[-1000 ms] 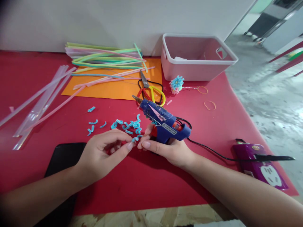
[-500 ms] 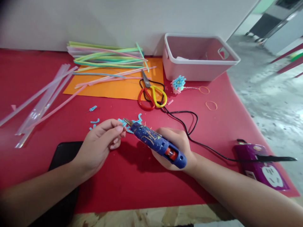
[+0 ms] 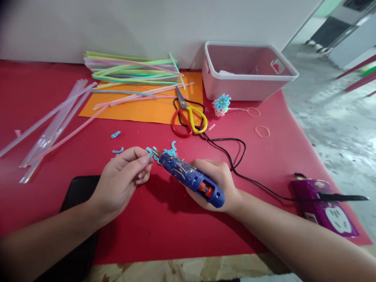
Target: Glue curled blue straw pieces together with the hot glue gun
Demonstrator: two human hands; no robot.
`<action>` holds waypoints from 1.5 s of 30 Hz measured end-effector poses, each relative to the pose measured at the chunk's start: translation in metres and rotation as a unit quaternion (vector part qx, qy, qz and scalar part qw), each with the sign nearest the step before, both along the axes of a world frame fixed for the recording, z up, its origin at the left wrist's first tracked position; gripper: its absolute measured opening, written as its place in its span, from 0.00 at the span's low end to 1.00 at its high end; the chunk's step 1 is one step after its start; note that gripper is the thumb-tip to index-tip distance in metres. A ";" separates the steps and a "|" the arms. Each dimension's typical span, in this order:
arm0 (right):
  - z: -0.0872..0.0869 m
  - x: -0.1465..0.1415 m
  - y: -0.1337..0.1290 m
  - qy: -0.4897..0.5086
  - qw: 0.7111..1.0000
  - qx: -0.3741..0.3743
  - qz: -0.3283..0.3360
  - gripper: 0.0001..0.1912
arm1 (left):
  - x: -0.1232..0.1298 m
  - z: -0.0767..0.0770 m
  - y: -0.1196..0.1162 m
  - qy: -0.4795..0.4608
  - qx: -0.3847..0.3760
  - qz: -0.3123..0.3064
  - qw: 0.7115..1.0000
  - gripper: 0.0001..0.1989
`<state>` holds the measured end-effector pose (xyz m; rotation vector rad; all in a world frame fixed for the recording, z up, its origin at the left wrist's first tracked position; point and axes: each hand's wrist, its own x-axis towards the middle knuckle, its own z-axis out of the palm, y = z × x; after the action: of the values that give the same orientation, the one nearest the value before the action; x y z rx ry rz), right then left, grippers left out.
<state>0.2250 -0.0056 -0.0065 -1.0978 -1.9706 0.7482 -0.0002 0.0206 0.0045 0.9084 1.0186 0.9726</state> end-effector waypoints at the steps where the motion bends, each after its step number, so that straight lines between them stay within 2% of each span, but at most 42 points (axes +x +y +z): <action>1: 0.000 0.000 0.000 -0.001 1.000 0.000 -0.001 0.09 | 0.000 0.000 0.000 0.003 0.003 -0.001 1.000 0.10; 25: 0.002 0.001 0.000 0.007 1.000 -0.011 0.015 0.11 | -0.001 -0.001 -0.003 0.040 0.075 -0.014 0.996 0.09; 45: 0.000 0.000 0.001 -0.009 1.000 0.015 0.002 0.06 | 0.000 0.004 -0.003 0.083 0.097 -0.019 0.992 0.10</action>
<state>0.2250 -0.0049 -0.0065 -1.0871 -1.9936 0.7110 -0.0006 0.0180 0.0083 1.1812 1.0551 0.9882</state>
